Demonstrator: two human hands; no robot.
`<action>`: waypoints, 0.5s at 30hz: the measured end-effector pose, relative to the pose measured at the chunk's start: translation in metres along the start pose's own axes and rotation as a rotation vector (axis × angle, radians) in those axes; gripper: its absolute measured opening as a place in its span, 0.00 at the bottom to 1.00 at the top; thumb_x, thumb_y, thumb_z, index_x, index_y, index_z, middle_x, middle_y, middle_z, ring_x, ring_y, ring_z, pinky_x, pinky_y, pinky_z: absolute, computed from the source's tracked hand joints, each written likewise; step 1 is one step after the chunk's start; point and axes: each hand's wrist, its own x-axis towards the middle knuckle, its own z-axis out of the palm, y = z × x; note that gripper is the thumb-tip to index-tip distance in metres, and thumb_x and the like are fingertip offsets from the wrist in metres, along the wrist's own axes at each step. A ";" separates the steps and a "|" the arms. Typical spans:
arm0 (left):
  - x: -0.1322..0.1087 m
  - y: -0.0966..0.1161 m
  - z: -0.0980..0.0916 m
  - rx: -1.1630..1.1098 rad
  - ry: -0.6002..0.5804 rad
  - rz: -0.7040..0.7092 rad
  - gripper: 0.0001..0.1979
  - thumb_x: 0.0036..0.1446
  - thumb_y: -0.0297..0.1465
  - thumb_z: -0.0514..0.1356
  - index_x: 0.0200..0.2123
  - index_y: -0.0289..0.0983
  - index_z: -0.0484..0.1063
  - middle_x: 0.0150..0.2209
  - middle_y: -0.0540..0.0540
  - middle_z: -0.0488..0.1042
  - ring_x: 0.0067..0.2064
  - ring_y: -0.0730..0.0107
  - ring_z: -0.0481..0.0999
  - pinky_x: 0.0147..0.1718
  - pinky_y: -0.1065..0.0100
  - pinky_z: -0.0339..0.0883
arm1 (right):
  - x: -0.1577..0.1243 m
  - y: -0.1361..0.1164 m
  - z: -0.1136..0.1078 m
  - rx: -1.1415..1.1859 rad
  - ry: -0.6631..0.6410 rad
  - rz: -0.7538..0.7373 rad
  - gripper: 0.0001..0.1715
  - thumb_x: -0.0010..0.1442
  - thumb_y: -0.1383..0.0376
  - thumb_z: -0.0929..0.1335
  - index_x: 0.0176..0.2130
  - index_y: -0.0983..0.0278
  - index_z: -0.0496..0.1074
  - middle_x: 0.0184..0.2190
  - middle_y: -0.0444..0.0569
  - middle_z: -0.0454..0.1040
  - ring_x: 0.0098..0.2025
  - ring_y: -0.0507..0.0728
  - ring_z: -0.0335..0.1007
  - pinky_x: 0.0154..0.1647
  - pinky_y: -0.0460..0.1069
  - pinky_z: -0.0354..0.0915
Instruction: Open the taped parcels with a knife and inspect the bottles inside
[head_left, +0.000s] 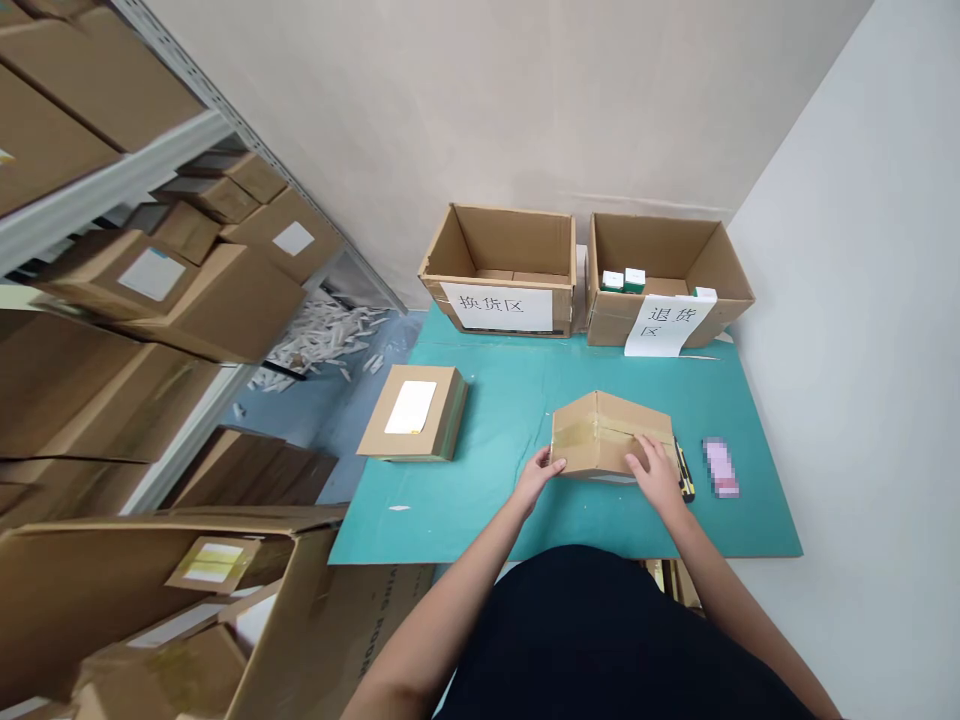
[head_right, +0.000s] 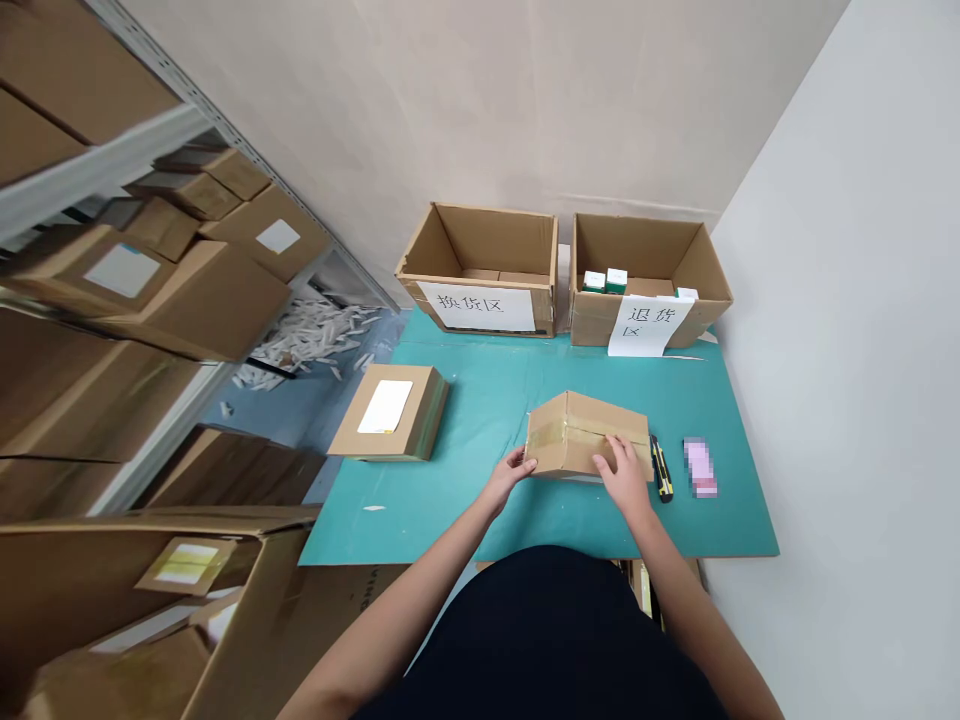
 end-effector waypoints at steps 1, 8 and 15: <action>-0.004 0.005 0.003 0.005 0.002 0.033 0.39 0.40 0.50 0.74 0.52 0.36 0.74 0.52 0.37 0.78 0.54 0.49 0.75 0.55 0.53 0.67 | 0.000 -0.008 0.000 0.040 -0.012 -0.024 0.31 0.65 0.46 0.62 0.61 0.56 0.68 0.63 0.55 0.65 0.65 0.67 0.61 0.65 0.64 0.60; -0.034 0.049 0.002 0.069 0.154 0.170 0.38 0.47 0.44 0.71 0.60 0.41 0.67 0.60 0.40 0.70 0.57 0.53 0.72 0.53 0.58 0.69 | 0.000 -0.036 0.009 0.364 -0.073 -0.021 0.38 0.65 0.47 0.63 0.68 0.57 0.59 0.67 0.55 0.61 0.67 0.65 0.60 0.65 0.61 0.62; -0.052 0.066 -0.013 0.229 0.150 0.242 0.31 0.51 0.46 0.67 0.57 0.42 0.72 0.57 0.41 0.71 0.56 0.54 0.71 0.49 0.60 0.70 | -0.011 -0.025 0.027 0.434 -0.049 0.044 0.39 0.66 0.52 0.63 0.70 0.59 0.53 0.68 0.57 0.60 0.65 0.65 0.64 0.62 0.62 0.67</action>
